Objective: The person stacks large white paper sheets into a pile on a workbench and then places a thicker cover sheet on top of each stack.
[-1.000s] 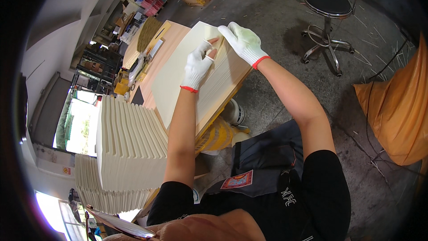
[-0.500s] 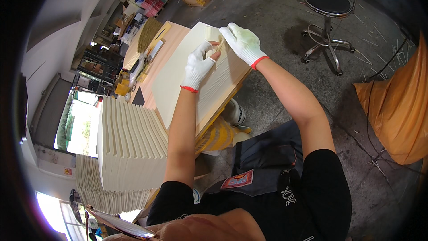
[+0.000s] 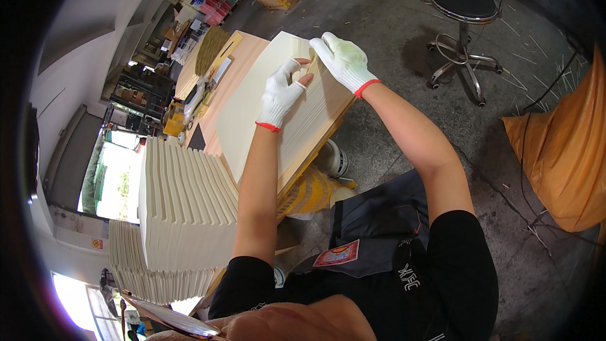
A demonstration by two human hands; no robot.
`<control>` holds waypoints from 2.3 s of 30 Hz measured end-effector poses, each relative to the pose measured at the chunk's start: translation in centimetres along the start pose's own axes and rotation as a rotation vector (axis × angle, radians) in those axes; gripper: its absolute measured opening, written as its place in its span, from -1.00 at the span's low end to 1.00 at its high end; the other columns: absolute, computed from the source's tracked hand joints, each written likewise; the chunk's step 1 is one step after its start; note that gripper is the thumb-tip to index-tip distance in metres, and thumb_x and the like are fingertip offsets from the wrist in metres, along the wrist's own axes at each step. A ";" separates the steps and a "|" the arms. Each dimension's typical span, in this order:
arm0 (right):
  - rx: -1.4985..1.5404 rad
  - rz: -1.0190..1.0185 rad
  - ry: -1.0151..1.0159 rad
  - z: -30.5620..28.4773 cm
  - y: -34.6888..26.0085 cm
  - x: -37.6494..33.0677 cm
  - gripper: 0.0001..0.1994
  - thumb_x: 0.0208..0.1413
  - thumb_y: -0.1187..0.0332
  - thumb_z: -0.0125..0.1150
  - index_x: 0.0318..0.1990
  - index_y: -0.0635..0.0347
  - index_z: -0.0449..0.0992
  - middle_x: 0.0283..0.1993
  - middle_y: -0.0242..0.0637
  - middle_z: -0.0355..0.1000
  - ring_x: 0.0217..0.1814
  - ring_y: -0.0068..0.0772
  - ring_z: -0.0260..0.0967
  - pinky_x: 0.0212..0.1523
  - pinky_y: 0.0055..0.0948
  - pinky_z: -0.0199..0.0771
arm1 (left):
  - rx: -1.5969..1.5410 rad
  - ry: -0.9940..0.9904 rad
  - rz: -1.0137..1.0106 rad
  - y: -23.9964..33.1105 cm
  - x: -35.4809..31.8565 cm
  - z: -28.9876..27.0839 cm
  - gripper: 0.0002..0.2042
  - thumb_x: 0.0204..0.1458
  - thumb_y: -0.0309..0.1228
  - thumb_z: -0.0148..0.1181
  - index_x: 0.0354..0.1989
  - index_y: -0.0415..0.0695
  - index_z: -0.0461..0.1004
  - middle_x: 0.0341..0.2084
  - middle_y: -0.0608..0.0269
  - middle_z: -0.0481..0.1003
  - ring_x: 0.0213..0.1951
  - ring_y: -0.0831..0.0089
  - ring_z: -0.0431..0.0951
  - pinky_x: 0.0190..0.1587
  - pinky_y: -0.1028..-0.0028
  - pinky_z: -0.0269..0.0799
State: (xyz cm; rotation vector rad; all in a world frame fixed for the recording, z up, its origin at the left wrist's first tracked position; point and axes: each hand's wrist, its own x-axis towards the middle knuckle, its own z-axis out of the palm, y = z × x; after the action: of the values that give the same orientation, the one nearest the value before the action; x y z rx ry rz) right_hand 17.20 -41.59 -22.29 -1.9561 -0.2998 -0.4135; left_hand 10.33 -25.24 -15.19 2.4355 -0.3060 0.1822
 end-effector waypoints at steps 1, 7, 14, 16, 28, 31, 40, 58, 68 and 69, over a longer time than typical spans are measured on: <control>0.005 -0.001 -0.005 0.0 -0.1 0.0 -0.47 0.34 -0.21 -0.14 -0.24 0.13 0.40 -0.34 0.00 0.42 -0.23 0.19 0.40 -0.23 -0.02 0.30 | 0.017 0.011 0.025 -0.5 0.1 0.0 -0.71 0.12 -0.36 0.27 0.03 -0.09 0.55 -0.22 0.02 0.61 -0.29 0.29 0.60 -0.15 0.35 0.49; 0.062 0.002 -0.001 -0.3 -0.5 -0.3 -0.47 0.34 -0.21 -0.13 -0.26 0.13 0.40 -0.38 -0.01 0.40 -0.27 0.14 0.40 -0.25 -0.05 0.29 | 0.039 0.024 0.080 -1.8 0.6 0.2 -0.70 0.15 -0.38 0.21 0.06 -0.07 0.53 -0.18 -0.01 0.61 -0.21 0.21 0.62 -0.09 0.32 0.49; 0.046 0.010 0.012 -0.2 -0.3 -0.2 -0.49 0.34 -0.19 -0.11 -0.28 0.12 0.40 -0.40 -0.03 0.40 -0.29 0.12 0.40 -0.25 -0.06 0.29 | 0.031 0.038 0.108 -1.8 0.7 0.2 -0.75 0.18 -0.41 0.15 0.02 -0.07 0.54 -0.13 -0.03 0.59 -0.08 0.10 0.60 0.02 0.30 0.48; 0.047 0.009 0.012 -0.2 -0.4 -0.2 -0.49 0.34 -0.19 -0.11 -0.28 0.12 0.40 -0.39 -0.03 0.40 -0.29 0.13 0.41 -0.25 -0.06 0.30 | 0.050 0.010 0.092 -2.0 0.7 0.2 -0.76 0.16 -0.41 0.20 0.00 -0.08 0.54 -0.14 -0.02 0.59 -0.09 0.11 0.61 0.00 0.31 0.48; 0.046 0.044 -0.001 -0.5 -1.0 -0.4 -0.49 0.33 -0.22 -0.10 -0.28 0.08 0.42 -0.38 -0.06 0.44 -0.27 0.09 0.45 -0.23 -0.08 0.33 | 0.017 0.093 0.181 -2.1 0.7 0.6 -0.75 0.18 -0.45 0.12 0.02 -0.08 0.55 -0.12 0.02 0.60 -0.07 0.11 0.59 0.02 0.28 0.46; 0.035 0.026 0.027 -0.1 -0.4 -0.3 -0.49 0.32 -0.21 -0.09 -0.28 0.09 0.42 -0.39 -0.07 0.44 -0.28 0.08 0.45 -0.24 -0.08 0.33 | 0.063 0.022 0.119 -1.8 0.8 0.3 -0.77 0.19 -0.45 0.10 0.00 -0.08 0.55 -0.13 0.00 0.60 -0.05 0.10 0.59 0.03 0.28 0.46; 0.033 0.022 0.017 -0.2 -0.3 -0.3 -0.50 0.32 -0.19 -0.08 -0.27 0.10 0.42 -0.40 -0.07 0.44 -0.30 0.07 0.44 -0.25 -0.08 0.34 | 0.024 -0.001 0.052 -2.4 0.9 0.5 -0.70 0.05 -0.35 0.32 -0.02 -0.05 0.56 -0.15 0.02 0.60 -0.09 0.09 0.61 -0.03 0.28 0.49; 0.053 0.051 -0.003 -0.5 -0.5 -0.4 -0.52 0.33 -0.17 -0.10 -0.23 0.10 0.43 -0.36 -0.06 0.48 -0.23 0.05 0.49 -0.20 -0.09 0.38 | 0.088 0.024 0.124 -2.1 1.0 0.5 -0.70 0.04 -0.34 0.35 -0.05 -0.09 0.54 -0.15 0.03 0.60 -0.15 0.12 0.62 -0.06 0.26 0.50; 0.149 0.087 0.022 -0.3 -0.8 -0.5 -0.51 0.30 -0.19 -0.02 -0.27 0.09 0.47 -0.43 -0.19 0.42 -0.33 -0.19 0.45 -0.21 -0.24 0.37 | 0.064 0.098 0.173 -1.9 0.4 0.6 -0.76 0.14 -0.45 0.16 -0.01 -0.08 0.55 -0.19 -0.03 0.59 -0.16 0.10 0.62 -0.05 0.26 0.50; 0.135 0.080 0.031 -0.2 -0.8 -0.5 -0.52 0.30 -0.18 -0.01 -0.27 0.09 0.47 -0.44 -0.20 0.41 -0.34 -0.22 0.44 -0.22 -0.25 0.37 | 0.107 0.127 0.239 -2.2 0.6 0.6 -0.76 0.15 -0.47 0.13 -0.02 -0.09 0.55 -0.20 -0.04 0.59 -0.16 0.10 0.62 -0.05 0.27 0.51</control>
State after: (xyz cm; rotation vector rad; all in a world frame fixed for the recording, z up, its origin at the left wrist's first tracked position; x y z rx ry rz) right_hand 16.43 -41.45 -21.80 -1.8214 -0.2231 -0.3622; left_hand 11.47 -24.08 -16.85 2.4740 -0.5423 0.4664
